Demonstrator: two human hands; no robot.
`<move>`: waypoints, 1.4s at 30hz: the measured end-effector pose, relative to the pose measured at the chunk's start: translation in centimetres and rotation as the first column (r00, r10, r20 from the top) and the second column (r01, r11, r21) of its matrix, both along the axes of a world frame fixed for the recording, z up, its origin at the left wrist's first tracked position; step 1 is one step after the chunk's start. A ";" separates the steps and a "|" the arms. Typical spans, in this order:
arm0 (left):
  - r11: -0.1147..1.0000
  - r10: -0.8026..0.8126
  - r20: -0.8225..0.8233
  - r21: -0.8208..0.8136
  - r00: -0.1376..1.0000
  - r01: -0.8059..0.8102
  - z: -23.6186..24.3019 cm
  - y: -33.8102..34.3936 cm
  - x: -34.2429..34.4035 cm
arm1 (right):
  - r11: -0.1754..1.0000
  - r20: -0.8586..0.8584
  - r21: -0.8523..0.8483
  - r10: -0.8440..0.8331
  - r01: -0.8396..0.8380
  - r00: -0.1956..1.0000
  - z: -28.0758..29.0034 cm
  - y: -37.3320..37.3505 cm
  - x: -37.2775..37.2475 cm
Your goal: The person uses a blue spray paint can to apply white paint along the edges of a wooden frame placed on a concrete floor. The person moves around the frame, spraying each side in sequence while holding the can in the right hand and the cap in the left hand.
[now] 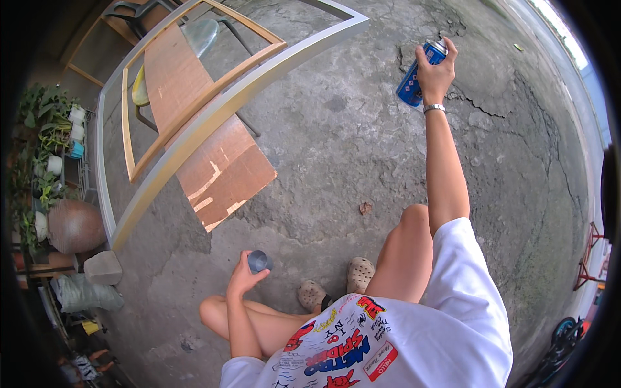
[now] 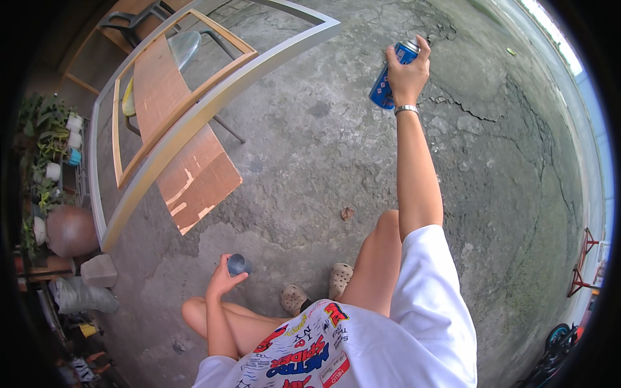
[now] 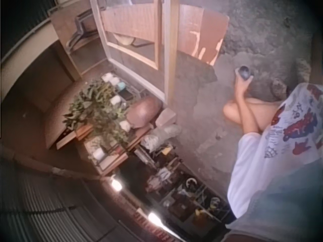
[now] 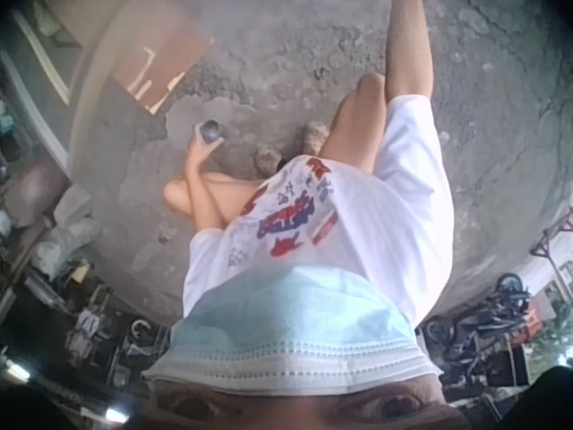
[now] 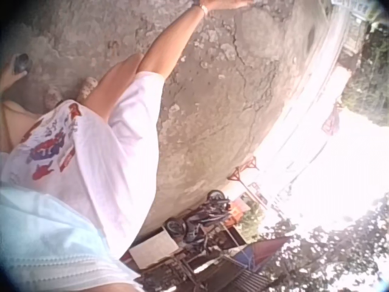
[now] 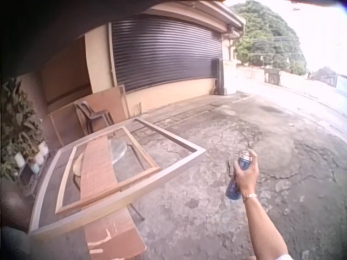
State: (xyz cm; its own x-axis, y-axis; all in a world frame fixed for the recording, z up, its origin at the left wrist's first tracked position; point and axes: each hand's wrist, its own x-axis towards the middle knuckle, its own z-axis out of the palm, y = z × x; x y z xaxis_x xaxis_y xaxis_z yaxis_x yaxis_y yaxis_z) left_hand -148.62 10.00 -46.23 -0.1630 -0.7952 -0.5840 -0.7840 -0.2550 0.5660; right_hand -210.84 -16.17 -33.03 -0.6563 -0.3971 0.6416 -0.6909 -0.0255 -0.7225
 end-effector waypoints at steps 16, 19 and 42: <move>0.991 -0.091 -0.029 -0.101 0.995 0.088 0.5 -2.8 -2.0 | 0.711 0.001 0.085 0.700 -0.698 0.714 2.5 15.0 22.9; 0.988 -0.097 -0.039 -0.121 0.995 0.092 0.8 -2.9 -1.7 | 0.846 0.072 0.023 0.530 -0.533 0.845 1.9 9.5 17.7; 0.978 -0.159 -0.080 -0.149 0.984 0.146 -0.4 -3.4 -2.3 | 0.573 -0.044 0.159 0.818 -0.804 0.574 5.4 19.9 27.4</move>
State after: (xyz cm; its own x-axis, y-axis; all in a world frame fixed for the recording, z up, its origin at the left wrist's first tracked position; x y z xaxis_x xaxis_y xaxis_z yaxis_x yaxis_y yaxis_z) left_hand -150.87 6.64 -46.67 -0.3360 -0.8304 -0.4444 -0.7510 -0.0485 0.6585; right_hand -183.48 3.77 -27.66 0.0421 -0.8001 0.5984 -0.4879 -0.5392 -0.6865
